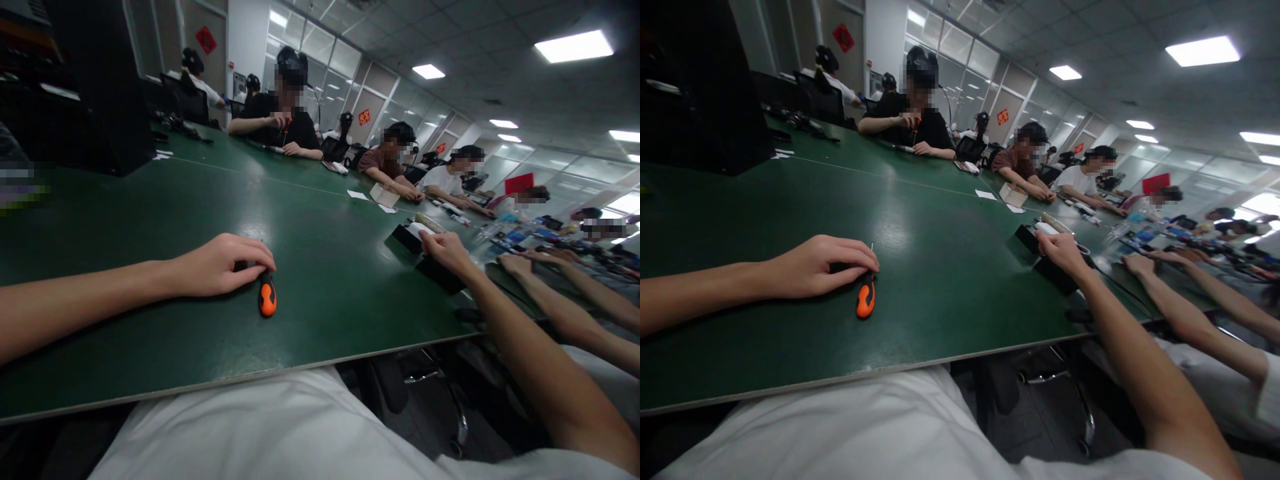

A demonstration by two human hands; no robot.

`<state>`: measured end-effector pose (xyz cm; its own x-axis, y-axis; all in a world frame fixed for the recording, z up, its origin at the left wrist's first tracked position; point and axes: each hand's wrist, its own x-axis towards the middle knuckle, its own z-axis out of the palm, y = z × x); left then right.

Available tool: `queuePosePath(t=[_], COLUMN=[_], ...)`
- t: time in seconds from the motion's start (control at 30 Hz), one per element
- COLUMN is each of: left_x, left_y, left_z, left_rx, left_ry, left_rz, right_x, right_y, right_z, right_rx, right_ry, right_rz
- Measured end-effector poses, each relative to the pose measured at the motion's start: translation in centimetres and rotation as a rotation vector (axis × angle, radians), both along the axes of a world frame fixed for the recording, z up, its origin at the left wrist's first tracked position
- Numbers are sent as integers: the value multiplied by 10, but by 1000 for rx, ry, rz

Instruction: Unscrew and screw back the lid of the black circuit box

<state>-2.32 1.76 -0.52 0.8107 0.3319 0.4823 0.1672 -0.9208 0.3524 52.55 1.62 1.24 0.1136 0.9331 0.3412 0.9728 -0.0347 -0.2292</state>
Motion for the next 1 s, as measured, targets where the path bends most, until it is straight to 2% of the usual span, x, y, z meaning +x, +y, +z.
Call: queuePosePath(t=[0.43, 0.7, 0.9, 1.0], left_x=[-1, -1, -1, -1], left_y=[-1, -3, -5, -4], left_z=[0, 2, 4, 3], left_rx=[-2, 35, 43, 49], left_ry=[42, 173, 209, 198], left_rz=[7, 57, 60, 52], right_x=[2, 5, -4, -4], right_y=[10, 8, 4, 0], right_z=[-1, -2, 1, 3], right_rx=[-160, -76, -111, -72], right_ry=[141, 227, 186, 142], right_rz=[77, 56, 47, 20])
